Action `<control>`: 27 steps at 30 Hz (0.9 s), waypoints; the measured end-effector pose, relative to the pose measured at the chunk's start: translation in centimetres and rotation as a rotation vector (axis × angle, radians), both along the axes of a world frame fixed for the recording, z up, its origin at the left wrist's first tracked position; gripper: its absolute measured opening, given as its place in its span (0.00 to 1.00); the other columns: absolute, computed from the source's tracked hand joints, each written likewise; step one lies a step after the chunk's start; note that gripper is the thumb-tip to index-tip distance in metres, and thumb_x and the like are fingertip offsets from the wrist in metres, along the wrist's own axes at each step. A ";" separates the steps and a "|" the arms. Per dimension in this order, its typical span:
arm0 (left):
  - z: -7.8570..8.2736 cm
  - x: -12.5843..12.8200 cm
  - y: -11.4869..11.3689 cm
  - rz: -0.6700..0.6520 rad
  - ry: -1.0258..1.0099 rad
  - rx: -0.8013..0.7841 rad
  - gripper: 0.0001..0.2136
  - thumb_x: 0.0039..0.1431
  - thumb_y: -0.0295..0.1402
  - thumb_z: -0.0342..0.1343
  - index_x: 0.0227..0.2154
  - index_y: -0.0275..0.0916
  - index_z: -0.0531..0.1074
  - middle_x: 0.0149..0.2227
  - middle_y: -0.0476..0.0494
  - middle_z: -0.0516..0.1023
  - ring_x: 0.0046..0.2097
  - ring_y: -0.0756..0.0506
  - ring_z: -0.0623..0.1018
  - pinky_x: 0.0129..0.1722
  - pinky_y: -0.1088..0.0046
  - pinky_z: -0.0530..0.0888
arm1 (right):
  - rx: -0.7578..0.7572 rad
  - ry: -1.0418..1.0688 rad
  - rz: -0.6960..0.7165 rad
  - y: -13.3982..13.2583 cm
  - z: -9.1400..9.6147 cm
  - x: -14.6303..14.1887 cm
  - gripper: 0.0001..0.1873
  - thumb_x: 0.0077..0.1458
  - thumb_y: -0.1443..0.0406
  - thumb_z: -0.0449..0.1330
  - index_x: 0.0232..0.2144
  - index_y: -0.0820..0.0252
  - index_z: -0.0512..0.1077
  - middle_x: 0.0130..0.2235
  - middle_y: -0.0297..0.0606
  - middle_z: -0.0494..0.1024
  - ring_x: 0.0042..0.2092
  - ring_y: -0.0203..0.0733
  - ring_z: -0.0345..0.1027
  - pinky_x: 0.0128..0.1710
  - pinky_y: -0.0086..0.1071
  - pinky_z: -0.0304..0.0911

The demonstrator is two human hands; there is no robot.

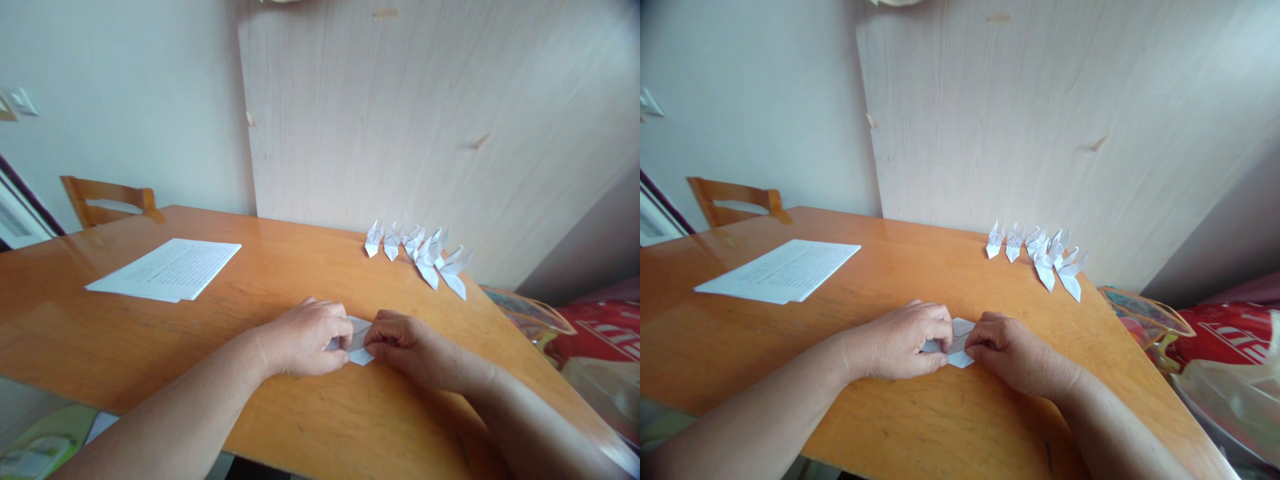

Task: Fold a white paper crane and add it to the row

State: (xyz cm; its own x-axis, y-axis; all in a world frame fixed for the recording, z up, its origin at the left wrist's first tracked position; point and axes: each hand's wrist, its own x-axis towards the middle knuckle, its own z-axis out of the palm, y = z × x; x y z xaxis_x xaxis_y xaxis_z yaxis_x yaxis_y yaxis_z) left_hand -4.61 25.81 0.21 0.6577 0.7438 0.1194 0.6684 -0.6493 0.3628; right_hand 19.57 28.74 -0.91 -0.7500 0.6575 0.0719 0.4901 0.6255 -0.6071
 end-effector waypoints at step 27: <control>-0.2 0.0 0.2 0.022 -0.024 -0.059 0.05 0.59 0.30 0.56 0.29 0.41 0.75 0.38 0.46 0.72 0.41 0.45 0.74 0.41 0.71 0.69 | -0.064 -0.010 -0.119 0.0 -0.8 -0.6 0.08 0.61 0.66 0.56 0.31 0.58 0.73 0.31 0.33 0.73 0.32 0.36 0.65 0.31 0.29 0.59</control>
State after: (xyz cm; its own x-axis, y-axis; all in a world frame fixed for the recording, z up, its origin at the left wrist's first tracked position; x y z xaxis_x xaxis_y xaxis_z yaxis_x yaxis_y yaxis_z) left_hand -4.57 26.01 0.01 0.6387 0.7642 0.0902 0.6731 -0.6116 0.4158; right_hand 18.94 28.77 -1.68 -0.6666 0.7451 0.0196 0.5653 0.5225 -0.6383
